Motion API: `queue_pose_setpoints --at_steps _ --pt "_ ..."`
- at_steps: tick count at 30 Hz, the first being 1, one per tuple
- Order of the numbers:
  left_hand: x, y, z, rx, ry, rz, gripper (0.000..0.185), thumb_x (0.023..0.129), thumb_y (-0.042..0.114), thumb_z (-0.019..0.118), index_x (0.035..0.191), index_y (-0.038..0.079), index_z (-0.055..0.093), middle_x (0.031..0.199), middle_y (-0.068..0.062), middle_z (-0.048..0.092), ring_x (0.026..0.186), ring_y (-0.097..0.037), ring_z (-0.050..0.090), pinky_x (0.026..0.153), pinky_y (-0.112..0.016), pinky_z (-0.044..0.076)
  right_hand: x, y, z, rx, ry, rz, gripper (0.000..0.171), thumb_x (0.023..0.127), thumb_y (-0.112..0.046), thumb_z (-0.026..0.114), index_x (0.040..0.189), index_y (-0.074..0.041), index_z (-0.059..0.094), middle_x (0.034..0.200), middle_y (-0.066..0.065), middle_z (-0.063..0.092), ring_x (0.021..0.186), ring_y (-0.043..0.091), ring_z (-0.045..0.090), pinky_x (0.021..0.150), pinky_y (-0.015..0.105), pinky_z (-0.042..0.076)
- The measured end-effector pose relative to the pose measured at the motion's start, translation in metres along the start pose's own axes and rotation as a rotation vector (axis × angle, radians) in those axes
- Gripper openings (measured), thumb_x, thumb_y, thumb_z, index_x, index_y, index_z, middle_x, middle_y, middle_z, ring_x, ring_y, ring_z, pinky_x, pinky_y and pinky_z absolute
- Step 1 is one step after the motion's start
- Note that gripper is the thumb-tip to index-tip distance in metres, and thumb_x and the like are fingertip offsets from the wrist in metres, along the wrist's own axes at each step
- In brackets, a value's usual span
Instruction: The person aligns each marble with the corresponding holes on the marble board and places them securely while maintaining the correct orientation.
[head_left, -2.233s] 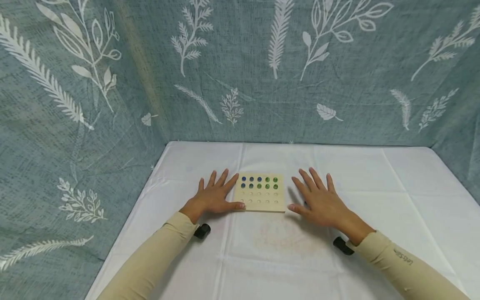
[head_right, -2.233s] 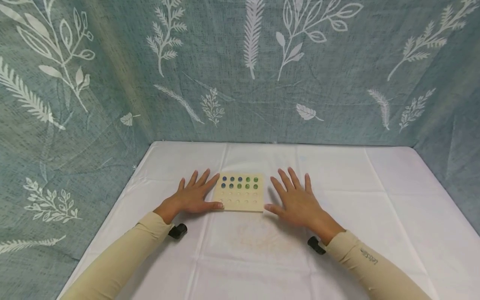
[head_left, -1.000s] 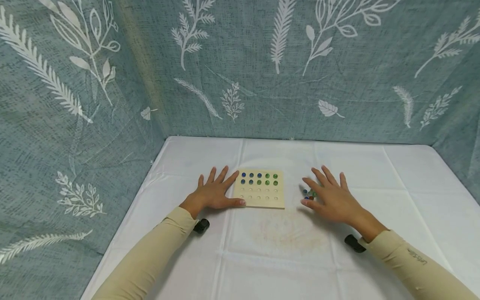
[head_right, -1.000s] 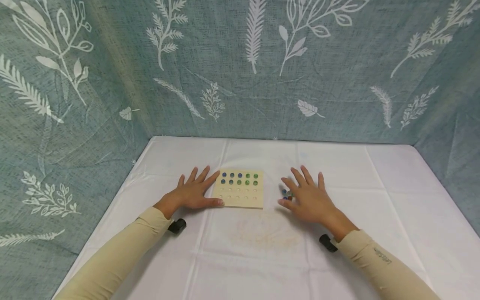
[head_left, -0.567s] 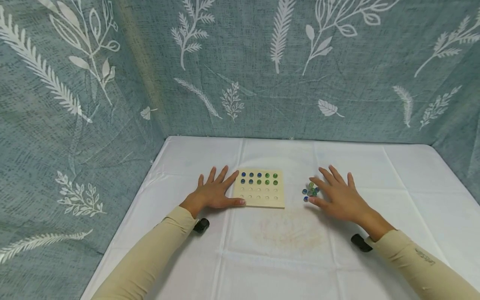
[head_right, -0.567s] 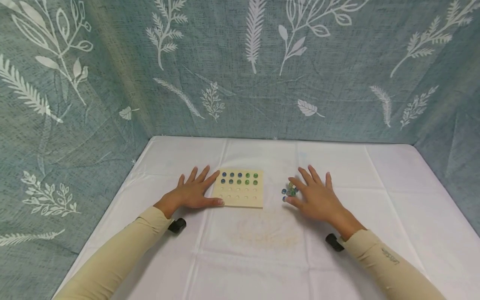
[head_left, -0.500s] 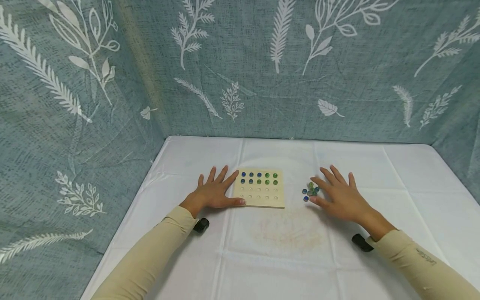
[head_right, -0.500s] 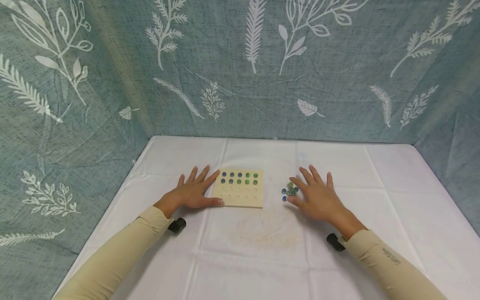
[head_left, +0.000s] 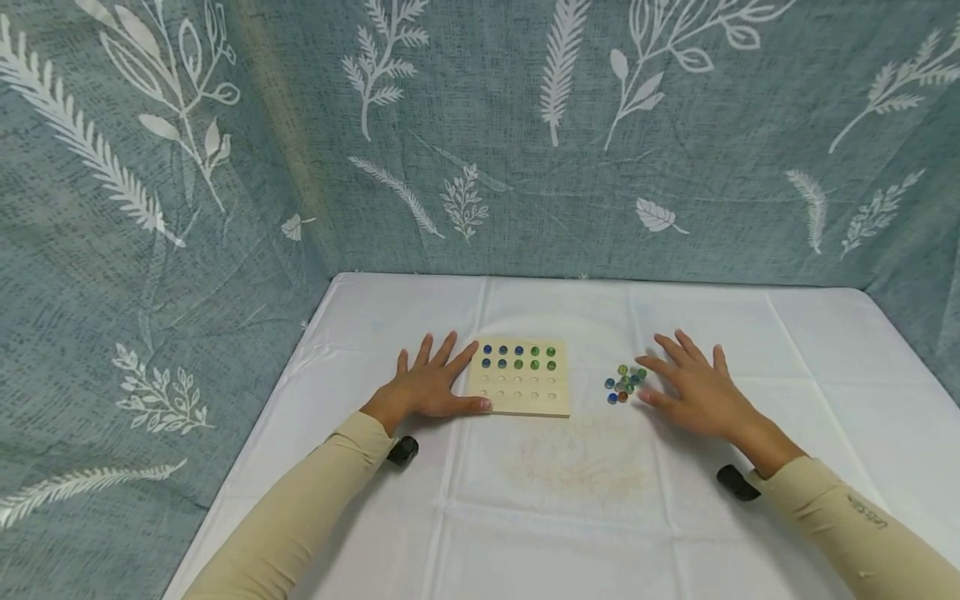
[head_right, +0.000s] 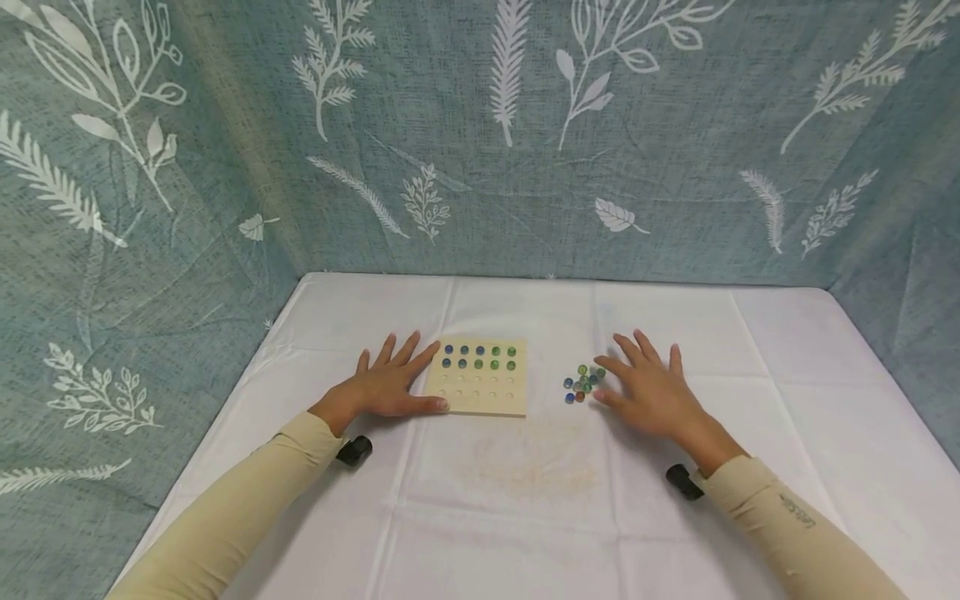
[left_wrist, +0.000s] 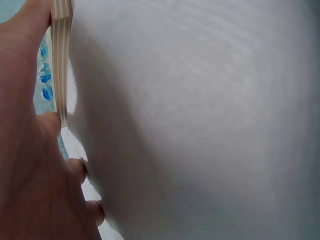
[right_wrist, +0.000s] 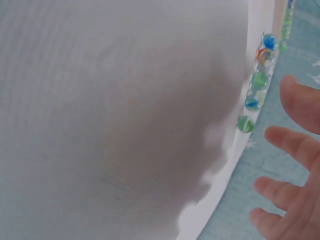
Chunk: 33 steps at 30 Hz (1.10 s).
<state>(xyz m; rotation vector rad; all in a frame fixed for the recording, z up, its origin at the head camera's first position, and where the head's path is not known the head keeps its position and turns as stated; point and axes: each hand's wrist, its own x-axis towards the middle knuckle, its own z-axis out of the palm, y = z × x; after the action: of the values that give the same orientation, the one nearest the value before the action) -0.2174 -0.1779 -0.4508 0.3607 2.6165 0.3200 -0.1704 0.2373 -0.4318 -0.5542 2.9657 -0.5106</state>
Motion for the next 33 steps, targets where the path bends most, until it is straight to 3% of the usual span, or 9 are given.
queue_pose_setpoints --at_steps 8,18,27,33 --pt "0.002 -0.002 0.002 -0.005 0.003 -0.005 0.113 0.081 0.09 0.055 0.168 0.04 0.001 0.177 -0.001 -0.015 0.162 -0.037 -0.022 0.126 -0.071 -0.01 0.007 0.008 0.0 -0.015 0.032 -0.001 0.045 0.098 -0.032 0.072 0.139 -0.013 0.068 0.164 0.026 0.038 0.156 0.053 0.021 0.112 0.088 0.007" --pt "-0.01 0.007 -0.005 -0.011 0.002 0.009 0.109 0.087 0.084 0.057 0.169 0.037 0.002 0.177 -0.004 -0.013 0.162 -0.039 -0.021 0.125 -0.072 -0.009 0.017 0.015 0.003 0.028 0.08 0.002 0.031 0.095 -0.021 0.076 0.125 -0.011 0.077 0.159 0.026 0.046 0.154 0.053 0.029 0.112 0.088 0.01" --pt "-0.011 0.004 0.0 -0.024 0.023 0.004 0.116 0.079 0.094 0.053 0.169 0.038 0.005 0.178 -0.004 -0.01 0.163 -0.041 -0.017 0.125 -0.073 -0.008 0.022 0.016 0.004 0.099 0.067 -0.001 0.025 0.093 -0.02 0.079 0.115 -0.01 0.081 0.156 0.027 0.05 0.151 0.055 0.031 0.11 0.089 0.012" --pt "-0.011 0.006 -0.003 -0.041 0.025 0.016 0.115 0.08 0.092 0.055 0.169 0.038 0.006 0.178 -0.005 -0.009 0.163 -0.04 -0.017 0.125 -0.073 -0.01 0.027 0.016 0.003 0.099 0.045 0.044 0.022 0.091 -0.017 0.079 0.112 -0.01 0.083 0.157 0.025 0.05 0.152 0.054 0.03 0.112 0.088 0.01"
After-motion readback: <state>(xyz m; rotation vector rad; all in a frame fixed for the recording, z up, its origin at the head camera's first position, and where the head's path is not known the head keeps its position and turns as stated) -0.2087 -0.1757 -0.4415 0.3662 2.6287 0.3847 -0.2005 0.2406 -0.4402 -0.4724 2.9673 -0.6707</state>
